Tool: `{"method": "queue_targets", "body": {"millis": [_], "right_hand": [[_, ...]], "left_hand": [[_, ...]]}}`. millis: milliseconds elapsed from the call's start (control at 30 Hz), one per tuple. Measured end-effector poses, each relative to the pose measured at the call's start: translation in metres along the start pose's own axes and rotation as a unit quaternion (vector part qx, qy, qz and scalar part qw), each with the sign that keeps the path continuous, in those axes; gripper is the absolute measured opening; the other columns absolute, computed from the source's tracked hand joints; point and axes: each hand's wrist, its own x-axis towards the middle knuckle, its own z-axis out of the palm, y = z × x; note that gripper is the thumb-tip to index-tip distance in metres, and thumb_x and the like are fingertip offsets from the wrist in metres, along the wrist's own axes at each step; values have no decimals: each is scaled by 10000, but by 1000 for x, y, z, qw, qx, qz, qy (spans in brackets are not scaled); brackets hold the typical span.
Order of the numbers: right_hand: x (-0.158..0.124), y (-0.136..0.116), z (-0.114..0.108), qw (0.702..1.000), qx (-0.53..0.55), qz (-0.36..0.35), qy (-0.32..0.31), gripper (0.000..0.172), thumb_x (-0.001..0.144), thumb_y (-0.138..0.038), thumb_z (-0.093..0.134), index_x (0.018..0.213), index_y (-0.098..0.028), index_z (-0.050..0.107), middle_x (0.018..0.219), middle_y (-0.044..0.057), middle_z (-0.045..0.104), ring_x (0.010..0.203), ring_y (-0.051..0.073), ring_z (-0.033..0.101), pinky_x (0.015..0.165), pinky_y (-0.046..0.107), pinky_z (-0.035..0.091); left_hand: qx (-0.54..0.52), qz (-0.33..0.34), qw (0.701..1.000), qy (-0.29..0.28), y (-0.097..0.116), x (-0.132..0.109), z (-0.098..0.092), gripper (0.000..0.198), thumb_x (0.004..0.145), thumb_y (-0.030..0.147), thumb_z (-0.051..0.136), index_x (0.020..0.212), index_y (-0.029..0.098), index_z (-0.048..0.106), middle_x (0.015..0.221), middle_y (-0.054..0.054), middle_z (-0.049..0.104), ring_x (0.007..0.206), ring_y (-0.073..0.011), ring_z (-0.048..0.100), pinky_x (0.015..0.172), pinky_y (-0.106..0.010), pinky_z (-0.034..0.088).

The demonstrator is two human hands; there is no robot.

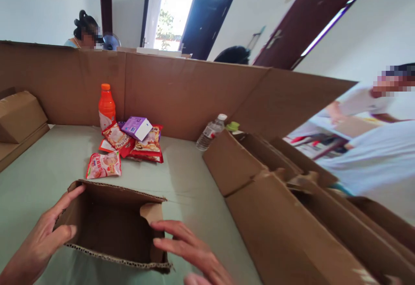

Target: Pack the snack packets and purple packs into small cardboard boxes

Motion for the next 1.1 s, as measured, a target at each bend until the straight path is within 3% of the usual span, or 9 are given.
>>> {"method": "queue_targets", "body": {"millis": [100,167,300,367,467,600,867,967,1100], "right_hand": [[30,-10,-8,995,-74,55,-37,400,1055,-339,395,1393,-366,608,1400,30,644,1301,240,600,1039,400,538],[62,-23,-5,983,-126,65,-120,344,1009,-295,517,1311,-297,682,1320,62,695,1198,254,666,983,381,557],[111,-47,11,909,-251,80,-324,149,907,-265,687,955,-180,799,930,98,789,836,274,752,710,346,556],[116,-51,16,876,-317,71,-356,184,882,-293,727,805,-142,798,761,117,768,705,276,736,610,331,498],[106,-47,15,879,-351,39,-321,170,842,-270,766,713,-161,781,700,97,742,639,246,701,552,313,423],[91,-40,12,903,-342,-5,-260,84,751,-262,842,739,-226,767,844,52,741,643,200,658,544,305,388],[90,-32,29,865,-443,-30,-233,321,634,-109,788,941,-191,741,853,83,739,671,223,677,525,312,371],[87,-22,25,879,-432,-24,-203,333,629,-24,657,907,-202,701,797,50,714,580,193,649,499,295,350],[74,-10,6,921,-366,-29,-127,262,776,6,493,741,-224,614,737,17,657,528,146,620,480,265,390]], "left_hand": [[-6,-11,1000,-10,3,-4,0,697,838,298,488,1521,167,437,1631,-77,378,1535,-299,276,1252,-486,234],[7,-12,1000,-13,5,-5,1,692,846,278,466,1527,159,425,1639,-71,363,1538,-292,267,1251,-476,241],[29,-7,999,-18,4,-7,3,690,860,241,433,1542,150,393,1656,-73,324,1543,-271,253,1251,-475,219],[27,-2,1000,-13,3,-9,4,685,866,227,431,1546,154,390,1656,-76,324,1542,-277,254,1249,-488,217],[32,-3,999,-2,2,-12,7,684,858,198,441,1541,168,408,1648,-67,340,1538,-287,262,1243,-497,224],[38,-2,999,15,2,-16,11,663,872,185,434,1535,196,428,1640,-53,354,1531,-295,279,1240,-508,215],[33,-11,999,5,3,-18,15,684,867,171,419,1550,190,397,1653,-55,326,1536,-281,263,1229,-500,246],[30,-7,1000,-2,5,-18,14,684,869,153,391,1553,164,386,1653,-72,323,1536,-267,266,1226,-486,259],[37,-13,999,8,6,-19,14,684,876,144,395,1558,196,381,1650,-61,329,1537,-269,257,1224,-504,259]]}}
